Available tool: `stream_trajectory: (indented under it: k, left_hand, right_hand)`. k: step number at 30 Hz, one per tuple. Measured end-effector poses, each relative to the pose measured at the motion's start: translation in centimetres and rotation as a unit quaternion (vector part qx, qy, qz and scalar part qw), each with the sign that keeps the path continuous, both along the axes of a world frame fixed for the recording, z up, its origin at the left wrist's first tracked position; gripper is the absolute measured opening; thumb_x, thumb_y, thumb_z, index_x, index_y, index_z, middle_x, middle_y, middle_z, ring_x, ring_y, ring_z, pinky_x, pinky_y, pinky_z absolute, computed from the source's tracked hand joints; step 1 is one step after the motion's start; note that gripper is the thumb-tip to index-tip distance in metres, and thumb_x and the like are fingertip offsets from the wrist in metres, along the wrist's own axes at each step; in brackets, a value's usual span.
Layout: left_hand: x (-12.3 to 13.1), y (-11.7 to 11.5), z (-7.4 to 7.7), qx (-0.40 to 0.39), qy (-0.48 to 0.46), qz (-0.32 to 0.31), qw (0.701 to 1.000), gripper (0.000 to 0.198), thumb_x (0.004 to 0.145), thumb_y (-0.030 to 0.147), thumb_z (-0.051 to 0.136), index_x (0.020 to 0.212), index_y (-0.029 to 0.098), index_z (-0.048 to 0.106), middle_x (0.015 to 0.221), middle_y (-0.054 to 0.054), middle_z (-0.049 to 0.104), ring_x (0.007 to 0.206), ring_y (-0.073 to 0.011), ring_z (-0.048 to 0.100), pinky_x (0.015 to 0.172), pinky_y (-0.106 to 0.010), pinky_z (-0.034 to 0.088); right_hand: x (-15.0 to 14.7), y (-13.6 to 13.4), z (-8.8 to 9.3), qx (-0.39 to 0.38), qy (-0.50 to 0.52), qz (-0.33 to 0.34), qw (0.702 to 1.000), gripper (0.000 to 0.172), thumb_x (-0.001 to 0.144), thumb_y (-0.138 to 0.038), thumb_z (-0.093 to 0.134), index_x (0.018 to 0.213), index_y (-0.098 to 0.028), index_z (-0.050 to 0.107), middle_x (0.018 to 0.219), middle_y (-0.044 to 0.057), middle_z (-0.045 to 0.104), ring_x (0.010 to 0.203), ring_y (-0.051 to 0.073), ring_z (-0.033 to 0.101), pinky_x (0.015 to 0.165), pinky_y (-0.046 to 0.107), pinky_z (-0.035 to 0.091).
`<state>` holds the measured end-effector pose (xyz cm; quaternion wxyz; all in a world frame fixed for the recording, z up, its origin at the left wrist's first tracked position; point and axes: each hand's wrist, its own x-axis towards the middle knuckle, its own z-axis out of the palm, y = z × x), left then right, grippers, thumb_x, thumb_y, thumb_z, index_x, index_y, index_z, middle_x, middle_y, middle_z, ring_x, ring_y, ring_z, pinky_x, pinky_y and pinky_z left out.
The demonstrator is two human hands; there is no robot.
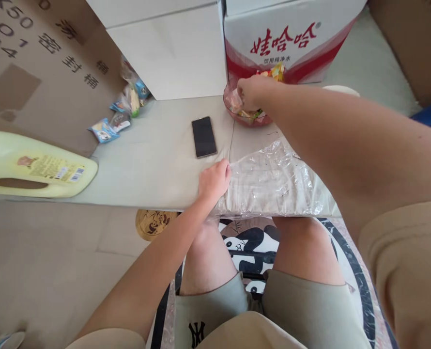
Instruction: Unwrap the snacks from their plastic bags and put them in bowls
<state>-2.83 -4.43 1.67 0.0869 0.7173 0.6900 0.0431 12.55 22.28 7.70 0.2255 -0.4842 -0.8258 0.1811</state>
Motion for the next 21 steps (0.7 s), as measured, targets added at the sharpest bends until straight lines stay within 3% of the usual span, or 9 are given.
stream_trajectory:
  k: [3,6,10,12,16,19,21]
  left_hand:
    - [0.0,-0.1,0.3,-0.003,0.01,0.003,1.0,0.032,0.106,0.03,0.034,0.115,0.023,0.064,0.108,-0.008,0.075,0.089,-0.0239,0.072,0.071,-0.035,0.048]
    - [0.1,-0.2,0.6,-0.005,0.008,0.004,1.0,0.032,0.106,0.031,0.035,0.117,0.023,0.063,0.112,-0.009,0.075,0.089,-0.0241,0.072,0.074,-0.036,0.049]
    - [0.4,-0.3,0.8,0.007,-0.006,0.001,1.0,0.033,0.105,0.031,0.035,0.117,0.022,0.064,0.11,-0.01,0.075,0.09,-0.0258,0.072,0.075,-0.037,0.05]
    - [0.5,-0.2,0.8,0.014,-0.015,0.011,1.0,0.033,0.105,0.032,0.035,0.115,0.023,0.065,0.108,-0.011,0.076,0.09,-0.0264,0.072,0.076,-0.038,0.05]
    - [0.3,0.9,1.3,-0.003,-0.047,0.038,0.998,0.027,0.101,0.032,0.044,0.109,0.023,0.068,0.1,-0.009,0.076,0.09,-0.0252,0.07,0.078,-0.037,0.05]
    - [-0.8,3.0,2.9,-0.07,-0.118,0.008,0.99,0.019,0.095,0.03,0.053,0.091,0.02,0.069,0.089,-0.006,0.073,0.084,-0.0203,0.067,0.077,-0.032,0.05]
    - [-1.9,4.7,4.5,-0.078,-0.14,0.029,0.987,0.02,0.095,0.03,0.055,0.083,0.018,0.066,0.081,-0.004,0.069,0.078,-0.0175,0.064,0.076,-0.031,0.049]
  right_hand:
    - [-0.2,-4.6,2.1,0.007,-0.118,-0.051,0.992,0.029,0.082,-0.035,0.076,0.103,-0.015,0.074,0.122,0.016,0.066,0.124,0.046,0.057,0.101,0.075,0.042]
    - [1.4,-12.3,2.6,0.098,-0.098,-0.034,0.99,0.032,0.094,-0.024,0.052,0.122,-0.019,0.067,0.133,0.014,0.06,0.122,0.033,0.059,0.103,0.054,0.049]
    - [7.0,-22.5,-1.5,0.06,-0.11,0.091,0.988,0.035,0.097,-0.031,0.043,0.121,-0.024,0.069,0.119,0.012,0.069,0.113,0.031,0.063,0.1,0.048,0.05]
    - [9.6,-25.5,-4.2,0.043,-0.127,0.117,0.984,0.041,0.097,-0.034,0.044,0.13,-0.022,0.066,0.135,0.013,0.066,0.126,0.034,0.059,0.107,0.053,0.045]
    - [11.9,-27.5,-7.1,0.031,-0.158,0.089,0.983,0.053,0.097,-0.038,0.047,0.148,-0.025,0.056,0.16,0.009,0.048,0.149,0.038,0.038,0.117,0.065,0.033]
    - [11.8,-27.3,-7.1,0.03,-0.169,0.092,0.981,0.054,0.098,-0.038,0.046,0.15,-0.025,0.054,0.162,0.007,0.046,0.152,0.036,0.035,0.121,0.063,0.028]
    - [11.7,-27.3,-6.8,0.032,-0.17,0.093,0.981,0.055,0.098,-0.038,0.046,0.151,-0.025,0.053,0.162,0.007,0.045,0.152,0.036,0.034,0.122,0.061,0.027]
